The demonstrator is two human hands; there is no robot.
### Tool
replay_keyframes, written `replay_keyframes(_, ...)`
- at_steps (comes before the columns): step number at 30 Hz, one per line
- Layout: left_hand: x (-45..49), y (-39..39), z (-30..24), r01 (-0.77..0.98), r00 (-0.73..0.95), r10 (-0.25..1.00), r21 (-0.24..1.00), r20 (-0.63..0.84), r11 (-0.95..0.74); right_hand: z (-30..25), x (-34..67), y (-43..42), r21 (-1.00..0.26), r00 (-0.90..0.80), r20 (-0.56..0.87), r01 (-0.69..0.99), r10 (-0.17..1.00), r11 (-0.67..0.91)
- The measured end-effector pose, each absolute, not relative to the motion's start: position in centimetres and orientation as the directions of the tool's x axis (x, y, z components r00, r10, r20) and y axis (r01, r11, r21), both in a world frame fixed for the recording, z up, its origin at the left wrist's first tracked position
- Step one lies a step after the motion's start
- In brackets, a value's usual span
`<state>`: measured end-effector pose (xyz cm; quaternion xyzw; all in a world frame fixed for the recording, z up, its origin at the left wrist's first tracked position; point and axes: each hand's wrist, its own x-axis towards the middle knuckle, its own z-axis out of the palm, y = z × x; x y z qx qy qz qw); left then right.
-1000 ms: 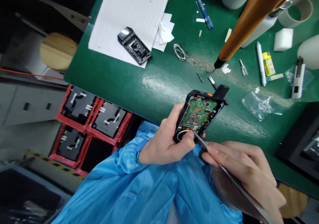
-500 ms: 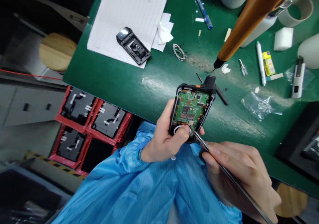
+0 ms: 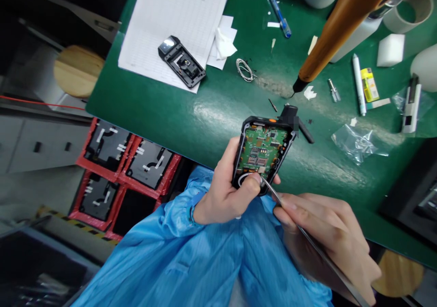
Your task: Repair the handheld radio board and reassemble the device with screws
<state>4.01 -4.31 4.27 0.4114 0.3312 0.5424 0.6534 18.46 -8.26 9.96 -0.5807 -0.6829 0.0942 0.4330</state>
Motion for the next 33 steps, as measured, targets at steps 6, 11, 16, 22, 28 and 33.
replay_keyframes(6, 3.9, -4.7, 3.5, -0.287, 0.169, 0.984, 0.958, 0.063, -0.012, 10.7, 19.5, -8.5, -0.605, -0.108, 0.378, 0.724, 0.92, 0.333)
replay_keyframes(11, 3.6, -4.6, 3.3, -0.172, 0.193, 0.979, 0.984, 0.073, -0.039, 11.3, 20.1, -8.5, -0.611, -0.118, 0.38, 0.713, 0.917, 0.345)
replay_keyframes(16, 3.4, -4.5, 3.6, -0.307, 0.237, 0.971, 0.951, 0.029, 0.047, 11.1, 19.8, -8.1, -0.59, -0.156, 0.374, 0.721, 0.914, 0.364)
replay_keyframes(22, 3.0, -4.3, 4.2, -0.44, 0.318, 0.947, 0.877, -0.05, 0.194, 10.2, 19.6, -9.6, -0.808, 0.166, 0.287, 0.571, 0.944, 0.145)
replay_keyframes(28, 2.7, -4.0, 4.2, -0.44, 0.368, 0.93, 0.884, 0.015, 0.159, 10.3, 19.1, -8.6, -0.758, 0.106, 0.389, 0.602, 0.915, 0.252)
replay_keyframes(33, 2.5, -3.8, 4.8, -0.354, 0.39, 0.919, 0.913, -0.054, 0.204, 10.4, 19.4, -7.9, -0.649, -0.027, 0.456, 0.674, 0.89, 0.353)
